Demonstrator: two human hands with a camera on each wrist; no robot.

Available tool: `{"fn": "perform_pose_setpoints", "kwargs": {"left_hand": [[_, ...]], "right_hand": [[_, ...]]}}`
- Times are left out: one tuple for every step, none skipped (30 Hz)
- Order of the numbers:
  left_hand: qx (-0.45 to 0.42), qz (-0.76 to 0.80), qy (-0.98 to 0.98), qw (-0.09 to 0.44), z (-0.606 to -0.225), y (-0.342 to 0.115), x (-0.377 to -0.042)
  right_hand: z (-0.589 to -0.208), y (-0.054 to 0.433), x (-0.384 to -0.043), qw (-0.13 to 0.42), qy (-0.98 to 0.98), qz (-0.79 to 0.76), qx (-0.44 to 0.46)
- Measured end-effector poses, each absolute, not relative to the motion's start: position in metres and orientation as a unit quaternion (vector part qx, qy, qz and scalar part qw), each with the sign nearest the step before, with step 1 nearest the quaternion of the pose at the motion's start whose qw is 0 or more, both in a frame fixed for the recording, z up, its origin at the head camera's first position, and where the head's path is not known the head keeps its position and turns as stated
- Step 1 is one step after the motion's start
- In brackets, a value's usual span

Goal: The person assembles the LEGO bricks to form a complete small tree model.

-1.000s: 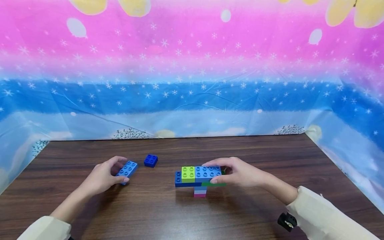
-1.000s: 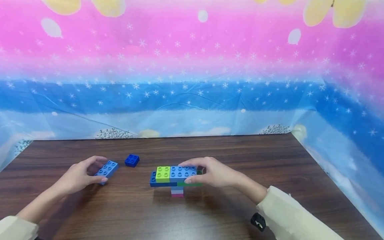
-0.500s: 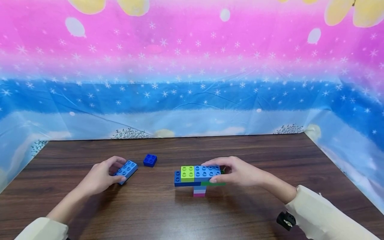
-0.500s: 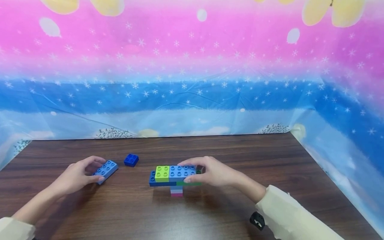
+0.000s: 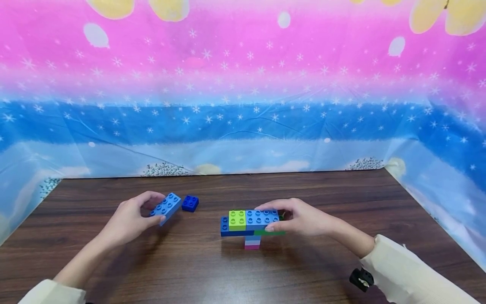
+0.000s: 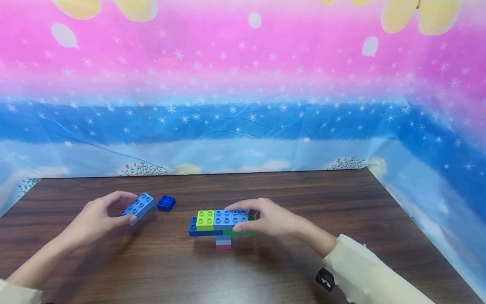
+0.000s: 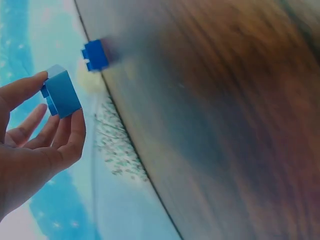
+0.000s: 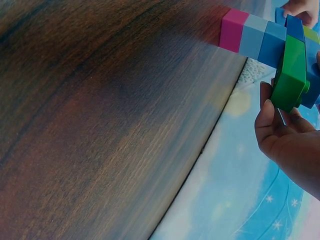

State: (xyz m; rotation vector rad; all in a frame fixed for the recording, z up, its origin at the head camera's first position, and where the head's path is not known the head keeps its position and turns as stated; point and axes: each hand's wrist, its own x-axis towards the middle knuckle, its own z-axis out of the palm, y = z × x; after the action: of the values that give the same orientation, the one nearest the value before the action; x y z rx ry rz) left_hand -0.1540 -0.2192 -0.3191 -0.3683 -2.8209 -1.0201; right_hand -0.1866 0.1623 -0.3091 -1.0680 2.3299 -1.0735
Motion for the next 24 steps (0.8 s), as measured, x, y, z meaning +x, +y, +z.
{"fn": "perform_pose_setpoints", "kwargs": {"left_hand": [[-0.125, -0.34, -0.93, 0.062, -0.317, -0.217, -0.153], [-0.129, -0.345, -0.928, 0.063, -0.315, -0.215, -0.152], [-0.131, -0.348, -0.926, 0.063, -0.313, -0.212, -0.151], [-0.134, -0.354, -0.923, 0.063, -0.311, -0.21, -0.15], [-0.137, -0.359, -0.921, 0.063, -0.309, -0.207, -0.149], [-0.142, -0.365, -0.918, 0.063, -0.307, -0.204, -0.148], [-0.145, -0.372, -0.915, 0.062, -0.306, -0.201, -0.147], [-0.15, -0.377, -0.912, 0.062, -0.304, -0.198, -0.147], [-0.154, -0.381, -0.91, 0.062, -0.302, -0.195, -0.146], [-0.161, -0.385, -0.907, 0.062, -0.3, -0.192, -0.145], [-0.169, -0.388, -0.904, 0.063, -0.299, -0.189, -0.145], [-0.175, -0.388, -0.902, 0.063, -0.297, -0.186, -0.145], [-0.179, -0.389, -0.901, 0.062, -0.296, -0.183, -0.144], [-0.187, -0.39, -0.899, 0.063, -0.294, -0.18, -0.144], [-0.193, -0.393, -0.897, 0.061, -0.292, -0.177, -0.143], [-0.197, -0.394, -0.896, 0.059, -0.291, -0.174, -0.143], [-0.202, -0.396, -0.894, 0.059, -0.289, -0.17, -0.143], [-0.206, -0.397, -0.892, 0.059, -0.288, -0.167, -0.142], [-0.215, -0.399, -0.889, 0.058, -0.286, -0.164, -0.142], [-0.224, -0.399, -0.887, 0.059, -0.285, -0.161, -0.142], [-0.232, -0.396, -0.886, 0.061, -0.284, -0.158, -0.141], [-0.241, -0.393, -0.885, 0.064, -0.283, -0.155, -0.141], [-0.252, -0.39, -0.883, 0.067, -0.282, -0.152, -0.142], [-0.261, -0.386, -0.882, 0.069, -0.281, -0.149, -0.142]], "right_hand": [[-0.309, 0.162, -0.186, 0.181, 0.824, -0.381, -0.378], [-0.309, 0.162, -0.186, 0.182, 0.824, -0.382, -0.377], [-0.309, 0.162, -0.187, 0.182, 0.823, -0.383, -0.379], [-0.309, 0.162, -0.187, 0.182, 0.822, -0.383, -0.379], [-0.309, 0.162, -0.187, 0.182, 0.821, -0.384, -0.381], [-0.31, 0.162, -0.187, 0.181, 0.82, -0.385, -0.383], [-0.31, 0.162, -0.187, 0.181, 0.819, -0.385, -0.384], [-0.31, 0.162, -0.187, 0.181, 0.819, -0.385, -0.385], [-0.31, 0.162, -0.187, 0.182, 0.818, -0.386, -0.385], [-0.31, 0.162, -0.187, 0.183, 0.818, -0.386, -0.385], [-0.311, 0.162, -0.188, 0.184, 0.817, -0.387, -0.385], [-0.311, 0.162, -0.188, 0.184, 0.817, -0.388, -0.385], [-0.311, 0.162, -0.188, 0.185, 0.817, -0.388, -0.384], [-0.311, 0.162, -0.188, 0.186, 0.817, -0.389, -0.384], [-0.311, 0.162, -0.188, 0.186, 0.817, -0.389, -0.384], [-0.311, 0.162, -0.188, 0.186, 0.817, -0.389, -0.384], [-0.311, 0.162, -0.188, 0.186, 0.817, -0.389, -0.384], [-0.31, 0.162, -0.188, 0.186, 0.817, -0.389, -0.383], [-0.31, 0.162, -0.188, 0.186, 0.817, -0.389, -0.383], [-0.31, 0.162, -0.187, 0.187, 0.817, -0.389, -0.383], [-0.31, 0.162, -0.187, 0.187, 0.817, -0.389, -0.382], [-0.309, 0.162, -0.187, 0.187, 0.817, -0.389, -0.382], [-0.309, 0.162, -0.188, 0.188, 0.817, -0.39, -0.381], [-0.309, 0.162, -0.188, 0.188, 0.817, -0.39, -0.381]]}}
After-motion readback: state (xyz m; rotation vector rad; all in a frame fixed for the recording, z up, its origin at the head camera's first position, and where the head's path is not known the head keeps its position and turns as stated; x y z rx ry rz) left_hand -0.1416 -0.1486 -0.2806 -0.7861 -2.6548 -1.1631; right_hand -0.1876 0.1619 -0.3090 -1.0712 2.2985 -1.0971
